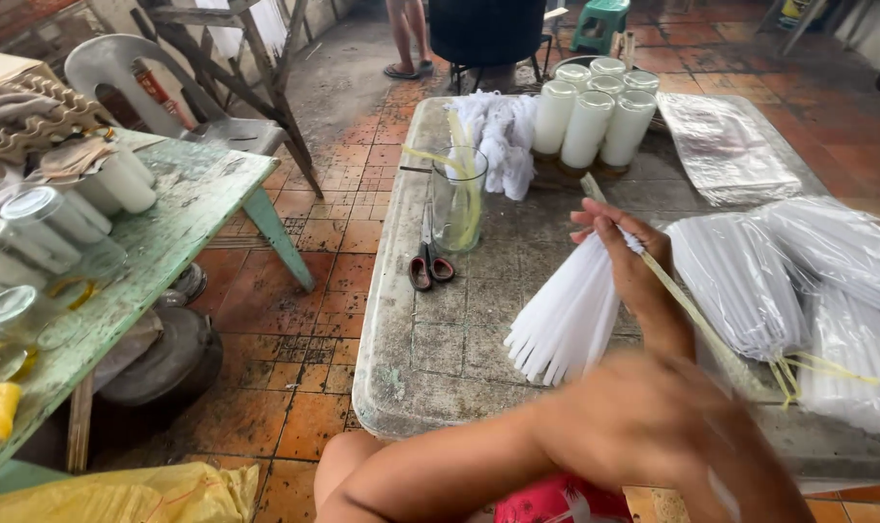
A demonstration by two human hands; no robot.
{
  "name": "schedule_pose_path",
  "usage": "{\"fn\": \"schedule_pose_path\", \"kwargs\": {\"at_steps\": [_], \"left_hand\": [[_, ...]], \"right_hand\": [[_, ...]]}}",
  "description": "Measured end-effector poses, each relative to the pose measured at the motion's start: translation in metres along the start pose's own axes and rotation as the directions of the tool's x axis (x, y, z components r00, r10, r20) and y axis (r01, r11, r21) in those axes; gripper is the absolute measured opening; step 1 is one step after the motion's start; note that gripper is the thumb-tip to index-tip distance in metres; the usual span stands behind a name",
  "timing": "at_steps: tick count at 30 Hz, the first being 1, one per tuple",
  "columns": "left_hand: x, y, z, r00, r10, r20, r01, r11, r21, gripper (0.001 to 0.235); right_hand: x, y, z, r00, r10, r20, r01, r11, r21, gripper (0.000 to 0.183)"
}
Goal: Gathering white sticks into bundles and tying them with yellow plastic strips
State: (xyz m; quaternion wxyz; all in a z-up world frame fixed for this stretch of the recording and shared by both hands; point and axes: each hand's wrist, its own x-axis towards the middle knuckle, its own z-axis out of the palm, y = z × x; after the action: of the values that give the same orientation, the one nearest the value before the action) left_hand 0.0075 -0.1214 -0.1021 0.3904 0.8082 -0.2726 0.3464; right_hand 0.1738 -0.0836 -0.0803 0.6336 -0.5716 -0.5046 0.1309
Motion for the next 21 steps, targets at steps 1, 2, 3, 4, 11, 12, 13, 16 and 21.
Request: {"fn": "schedule_pose_path", "kwargs": {"at_steps": [1, 2, 3, 4, 11, 12, 13, 16, 21], "left_hand": [[0.005, 0.015, -0.043, 0.928, -0.276, -0.252, 0.215, 0.946, -0.242, 0.033], [-0.017, -0.004, -0.053, 0.926, -0.275, -0.257, 0.215, 0.947, -0.238, 0.033], [-0.038, -0.024, -0.063, 0.944, -0.258, -0.207, 0.258, 0.966, -0.028, 0.031], [-0.059, -0.044, -0.072, 0.956, -0.251, -0.154, 0.277, 0.943, 0.184, 0.029], [-0.159, -0.105, -0.088, 0.971, -0.224, 0.080, 0.065, 0.573, 0.817, 0.010], [-0.162, -0.106, -0.087, 0.959, -0.269, 0.087, 0.085, 0.568, 0.818, 0.009], [-0.165, -0.108, -0.085, 0.945, -0.314, 0.091, 0.107, 0.561, 0.821, 0.011], [-0.172, -0.130, -0.079, 0.891, -0.446, -0.084, 0.379, 0.630, 0.677, 0.021], [-0.055, -0.118, -0.098, 0.707, -0.415, -0.573, 0.672, 0.646, 0.363, 0.025]], "right_hand": [[-0.002, -0.003, 0.000, 0.998, 0.056, -0.036, -0.055, 0.998, 0.015, 0.043], [-0.001, 0.000, 0.000, 0.998, 0.053, -0.030, -0.053, 0.998, 0.016, 0.043], [-0.001, 0.003, -0.001, 0.999, -0.041, -0.023, 0.041, 0.999, 0.035, 0.038], [-0.001, 0.006, -0.002, 0.991, -0.135, -0.017, 0.135, 0.989, 0.054, 0.033], [-0.001, 0.016, -0.004, 0.984, -0.175, -0.041, 0.178, 0.981, 0.078, 0.055], [-0.001, 0.018, -0.005, 0.986, -0.160, -0.041, 0.163, 0.982, 0.096, 0.056], [-0.001, 0.019, -0.006, 0.989, -0.145, -0.037, 0.149, 0.983, 0.112, 0.057], [-0.002, 0.016, -0.005, 0.989, -0.139, -0.039, 0.144, 0.979, 0.144, 0.057], [-0.003, 0.018, -0.003, 0.987, -0.157, -0.042, 0.162, 0.972, 0.170, 0.056]]}}
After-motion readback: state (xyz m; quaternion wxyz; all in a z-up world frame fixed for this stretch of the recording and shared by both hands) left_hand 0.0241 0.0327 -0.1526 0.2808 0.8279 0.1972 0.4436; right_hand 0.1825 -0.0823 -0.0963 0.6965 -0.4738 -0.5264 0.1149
